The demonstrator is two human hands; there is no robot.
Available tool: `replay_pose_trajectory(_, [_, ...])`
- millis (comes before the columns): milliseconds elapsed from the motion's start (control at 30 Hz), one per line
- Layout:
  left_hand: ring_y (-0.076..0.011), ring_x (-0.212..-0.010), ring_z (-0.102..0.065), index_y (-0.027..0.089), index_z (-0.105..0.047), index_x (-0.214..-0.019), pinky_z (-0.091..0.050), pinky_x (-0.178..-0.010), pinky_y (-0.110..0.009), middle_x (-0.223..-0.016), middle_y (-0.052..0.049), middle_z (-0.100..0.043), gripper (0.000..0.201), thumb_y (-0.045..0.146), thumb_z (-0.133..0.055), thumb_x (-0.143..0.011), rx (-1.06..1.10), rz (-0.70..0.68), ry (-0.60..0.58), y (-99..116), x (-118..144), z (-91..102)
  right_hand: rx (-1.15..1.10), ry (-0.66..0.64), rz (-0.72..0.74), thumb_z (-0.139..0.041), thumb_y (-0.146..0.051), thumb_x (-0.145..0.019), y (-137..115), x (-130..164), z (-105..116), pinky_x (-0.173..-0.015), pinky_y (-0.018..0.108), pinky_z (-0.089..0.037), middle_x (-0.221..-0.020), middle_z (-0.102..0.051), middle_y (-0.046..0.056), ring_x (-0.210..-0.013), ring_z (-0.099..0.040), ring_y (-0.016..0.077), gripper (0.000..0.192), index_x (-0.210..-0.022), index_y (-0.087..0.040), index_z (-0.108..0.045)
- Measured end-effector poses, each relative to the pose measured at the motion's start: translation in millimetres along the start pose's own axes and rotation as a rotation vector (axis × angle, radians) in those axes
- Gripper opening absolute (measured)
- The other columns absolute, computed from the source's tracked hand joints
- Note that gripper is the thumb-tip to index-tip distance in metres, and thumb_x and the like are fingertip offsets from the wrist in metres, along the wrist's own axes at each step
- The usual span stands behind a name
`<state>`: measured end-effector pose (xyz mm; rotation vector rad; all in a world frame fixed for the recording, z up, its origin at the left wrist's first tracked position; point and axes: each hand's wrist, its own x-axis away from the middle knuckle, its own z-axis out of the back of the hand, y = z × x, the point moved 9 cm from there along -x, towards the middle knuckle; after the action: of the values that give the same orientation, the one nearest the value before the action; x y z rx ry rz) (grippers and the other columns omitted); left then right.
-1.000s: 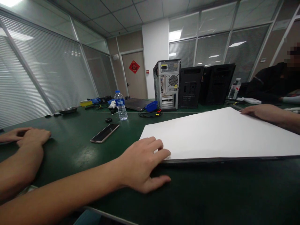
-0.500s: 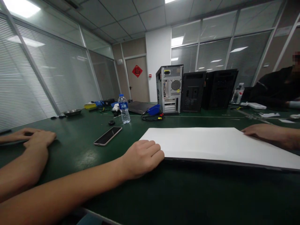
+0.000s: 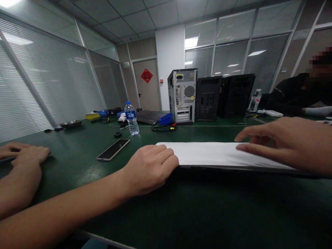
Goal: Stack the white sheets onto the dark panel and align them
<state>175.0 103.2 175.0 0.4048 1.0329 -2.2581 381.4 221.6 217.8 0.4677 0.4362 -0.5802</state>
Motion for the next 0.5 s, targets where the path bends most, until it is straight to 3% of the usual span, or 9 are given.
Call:
replay_pose_trajectory(133, [-0.0176, -0.061, -0.053, 0.015, -0.064, -0.078, -0.041, -0.054, -0.032, -0.071, -0.003, -0.062, 0.021, 0.012, -0.053, -0.096, 0.007, -0.008, 0.014, 1, 2, 3.8, 0.057, 0.051, 0.193, -0.049, -0.067, -0.094, -65, 21, 7, -0.039, 0.030, -0.048, -0.077, -0.072, 0.001, -0.051, -0.064, 0.0178, 0.046, -0.113, -0.029, -0.067])
replay_pose_trajectory(233, [-0.0172, -0.060, -0.055, 0.015, -0.065, -0.079, -0.042, -0.054, -0.031, -0.070, -0.003, -0.064, 0.022, 0.013, -0.052, -0.097, 0.023, 0.011, 0.021, -1, 2, 5.5, 0.204, 0.170, 0.335, -0.041, -0.033, -0.101, -85, 41, 1, -0.056, 0.035, -0.056, -0.090, -0.073, 0.005, -0.067, -0.068, 0.0202, 0.026, -0.107, -0.023, -0.064])
replay_pose_trajectory(333, [-0.0170, -0.061, -0.058, 0.015, -0.067, -0.081, -0.044, -0.054, -0.030, -0.071, -0.003, -0.067, 0.022, 0.015, -0.053, -0.098, 0.012, 0.010, 0.045, 3, 2, 10.2, 0.293, 0.273, 0.410, -0.043, -0.012, -0.096, -82, 65, -7, -0.071, 0.038, -0.056, -0.099, -0.074, 0.007, -0.085, -0.069, 0.0227, 0.030, -0.117, -0.020, -0.062])
replay_pose_trajectory(433, [-0.0197, -0.071, -0.067, 0.013, -0.071, -0.097, -0.051, -0.059, -0.032, -0.084, -0.007, -0.075, 0.017, 0.023, -0.057, -0.099, -0.021, 0.011, 0.086, 13, 5, 20.5, 0.280, 0.268, 0.334, -0.050, -0.017, -0.094, -57, 90, -17, -0.080, 0.041, -0.055, -0.114, -0.073, 0.007, -0.100, -0.068, 0.0253, 0.041, -0.134, -0.026, -0.059])
replay_pose_trajectory(500, [-0.0259, -0.091, -0.071, 0.009, -0.069, -0.116, -0.058, -0.074, -0.038, -0.106, -0.014, -0.077, 0.033, 0.035, -0.058, -0.099, -0.041, 0.041, 0.109, 19, 11, 29.4, 0.246, 0.215, 0.235, -0.049, -0.023, -0.095, -36, 108, -24, -0.083, 0.043, -0.056, -0.121, -0.071, 0.003, -0.107, -0.067, 0.0258, 0.046, -0.138, -0.035, -0.058])
